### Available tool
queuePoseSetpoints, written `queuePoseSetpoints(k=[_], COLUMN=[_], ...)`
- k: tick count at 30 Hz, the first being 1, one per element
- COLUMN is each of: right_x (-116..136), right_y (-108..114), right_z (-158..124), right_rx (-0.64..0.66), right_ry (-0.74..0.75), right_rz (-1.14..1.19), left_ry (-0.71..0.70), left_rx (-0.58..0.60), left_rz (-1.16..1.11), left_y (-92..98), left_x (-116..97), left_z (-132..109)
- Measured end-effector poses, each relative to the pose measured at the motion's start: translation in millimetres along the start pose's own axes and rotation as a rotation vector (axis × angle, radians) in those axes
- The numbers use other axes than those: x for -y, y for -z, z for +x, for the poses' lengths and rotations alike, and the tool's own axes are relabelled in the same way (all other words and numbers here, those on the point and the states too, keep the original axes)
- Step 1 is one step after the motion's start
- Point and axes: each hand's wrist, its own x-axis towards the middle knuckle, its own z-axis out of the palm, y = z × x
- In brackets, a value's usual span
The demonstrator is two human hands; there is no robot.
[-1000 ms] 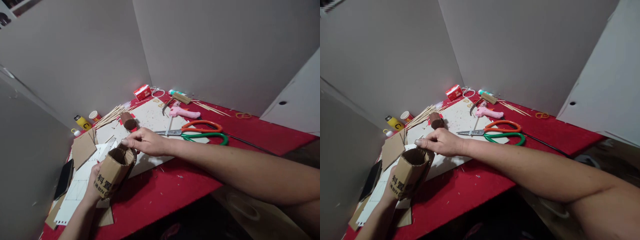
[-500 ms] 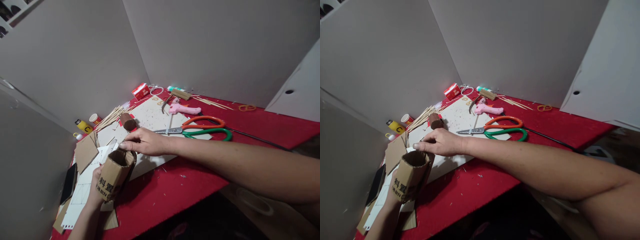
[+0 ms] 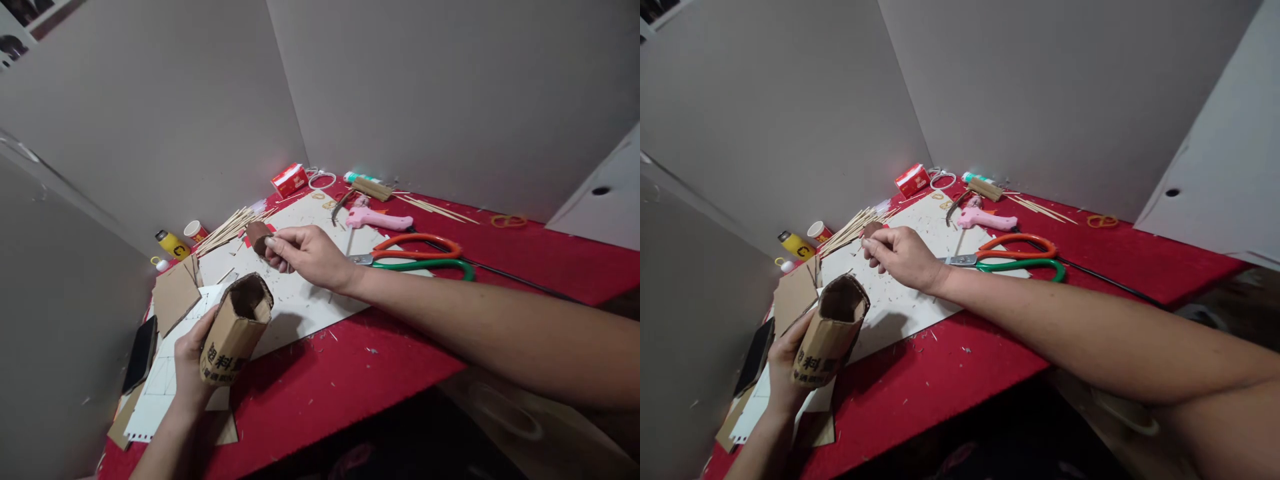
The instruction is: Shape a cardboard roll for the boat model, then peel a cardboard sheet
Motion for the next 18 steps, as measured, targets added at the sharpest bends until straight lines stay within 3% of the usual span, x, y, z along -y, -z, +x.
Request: queuePoseSetpoints(k=[5,10,14,18], right_x=[-1.5,-4.1,-3.8,-2.5], right_y=[0.2,0.5,0.2,-0.6], right_z=[-0.9,-1.1,-1.2,-2.3], right_rx=[-0.034,-0.055,-0.063,-0.108], right_ry=[-0.021,-0.042,-0.007,0.043], right_rz=[0.007,-0.019,-0.056,-0.122], left_ry=[-0.185,-0.248,-0.219,-0.043], left_rx=[-0.052,-0.052,-0.035,0.02], left_rz=[0.147,0.231,0.183,0.009], left_y=[-2.4,-6.9,-8.7,-8.5], left_x=[-2.8,0.1,0.4,-6.8], left_z=[-1.4,-5.1,-5.8,-2.4])
